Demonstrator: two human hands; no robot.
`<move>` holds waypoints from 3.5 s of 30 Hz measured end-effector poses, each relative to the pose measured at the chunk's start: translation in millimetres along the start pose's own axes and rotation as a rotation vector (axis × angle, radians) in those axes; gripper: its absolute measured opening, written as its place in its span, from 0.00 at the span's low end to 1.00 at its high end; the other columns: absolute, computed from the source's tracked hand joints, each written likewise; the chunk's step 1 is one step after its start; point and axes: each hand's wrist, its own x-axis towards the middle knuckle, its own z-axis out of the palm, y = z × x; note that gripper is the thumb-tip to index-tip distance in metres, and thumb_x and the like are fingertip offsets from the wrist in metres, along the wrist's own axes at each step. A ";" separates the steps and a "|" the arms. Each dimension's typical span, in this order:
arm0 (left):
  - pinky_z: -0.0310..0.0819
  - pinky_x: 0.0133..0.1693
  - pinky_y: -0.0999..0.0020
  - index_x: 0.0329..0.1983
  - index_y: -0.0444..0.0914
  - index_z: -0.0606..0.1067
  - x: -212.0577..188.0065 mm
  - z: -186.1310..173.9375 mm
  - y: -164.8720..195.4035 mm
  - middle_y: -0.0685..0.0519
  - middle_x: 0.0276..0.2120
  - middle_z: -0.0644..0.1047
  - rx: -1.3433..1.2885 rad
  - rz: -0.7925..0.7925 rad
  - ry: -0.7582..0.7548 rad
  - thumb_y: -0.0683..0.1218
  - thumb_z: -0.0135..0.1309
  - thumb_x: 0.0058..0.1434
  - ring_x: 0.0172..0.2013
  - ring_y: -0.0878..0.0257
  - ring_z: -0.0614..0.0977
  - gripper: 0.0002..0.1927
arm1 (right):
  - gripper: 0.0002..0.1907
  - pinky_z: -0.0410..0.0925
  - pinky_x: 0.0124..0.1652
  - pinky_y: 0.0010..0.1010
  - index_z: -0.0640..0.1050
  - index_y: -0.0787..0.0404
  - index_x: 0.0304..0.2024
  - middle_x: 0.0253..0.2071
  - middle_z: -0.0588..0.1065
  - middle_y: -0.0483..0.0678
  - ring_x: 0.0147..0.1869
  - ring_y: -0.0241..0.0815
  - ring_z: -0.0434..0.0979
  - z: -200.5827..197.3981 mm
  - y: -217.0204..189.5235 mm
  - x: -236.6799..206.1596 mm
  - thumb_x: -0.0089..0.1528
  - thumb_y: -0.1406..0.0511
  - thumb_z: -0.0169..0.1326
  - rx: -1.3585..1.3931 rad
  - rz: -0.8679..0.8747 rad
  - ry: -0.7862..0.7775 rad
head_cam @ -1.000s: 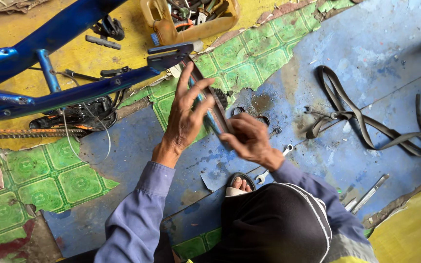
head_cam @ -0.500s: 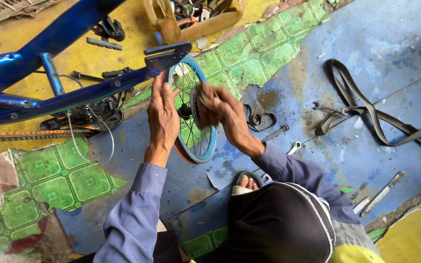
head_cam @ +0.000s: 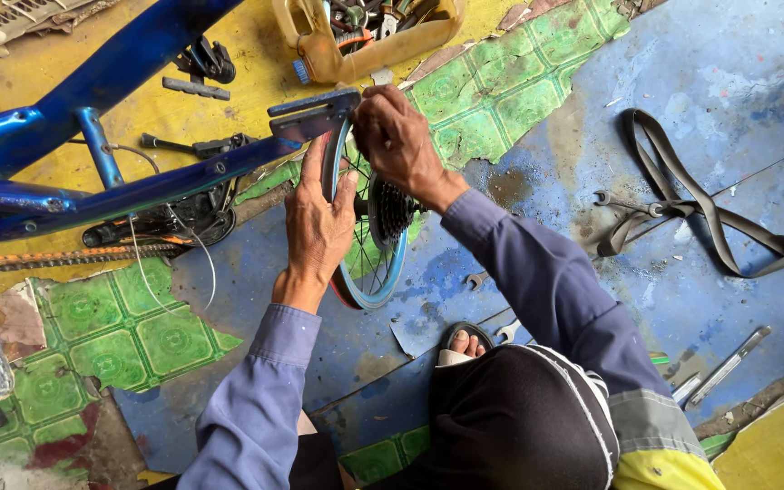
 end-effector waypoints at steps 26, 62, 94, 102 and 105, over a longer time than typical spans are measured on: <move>0.77 0.45 0.56 0.65 0.38 0.70 14.2 8.0 11.1 0.44 0.43 0.81 -0.013 0.000 -0.049 0.46 0.53 0.71 0.43 0.48 0.84 0.20 | 0.03 0.76 0.39 0.34 0.76 0.63 0.46 0.45 0.73 0.55 0.43 0.49 0.81 -2.0 86.2 -60.7 0.70 0.73 0.55 -0.049 0.135 0.026; 0.76 0.49 0.55 0.63 0.37 0.70 12.9 -1.4 -9.5 0.43 0.47 0.81 -0.022 0.005 -0.029 0.43 0.54 0.68 0.48 0.45 0.84 0.20 | 0.13 0.70 0.34 0.39 0.78 0.64 0.49 0.42 0.74 0.56 0.35 0.45 0.74 -19.5 62.8 -151.1 0.64 0.69 0.48 0.030 0.627 -0.215; 0.78 0.49 0.51 0.73 0.39 0.61 -4.7 8.4 -10.3 0.36 0.58 0.77 0.057 -0.042 0.048 0.47 0.54 0.71 0.52 0.38 0.82 0.29 | 0.08 0.75 0.35 0.35 0.79 0.64 0.34 0.26 0.80 0.53 0.30 0.47 0.85 -22.4 -66.7 -192.0 0.63 0.70 0.48 0.167 0.697 -0.718; 0.78 0.51 0.52 0.74 0.38 0.60 -6.2 6.8 -15.2 0.36 0.60 0.76 0.051 -0.003 0.051 0.47 0.54 0.71 0.54 0.39 0.81 0.31 | 0.12 0.71 0.30 0.32 0.85 0.63 0.36 0.25 0.80 0.53 0.24 0.37 0.77 -25.2 -99.8 -140.5 0.64 0.61 0.58 0.239 0.655 -0.846; 0.78 0.51 0.54 0.75 0.39 0.60 -6.6 5.9 -14.7 0.40 0.55 0.80 0.004 -0.079 0.024 0.49 0.52 0.71 0.52 0.43 0.84 0.31 | 0.12 0.71 0.30 0.29 0.85 0.64 0.38 0.26 0.82 0.49 0.27 0.30 0.76 -29.0 -109.7 -112.4 0.63 0.61 0.60 0.359 0.718 -0.796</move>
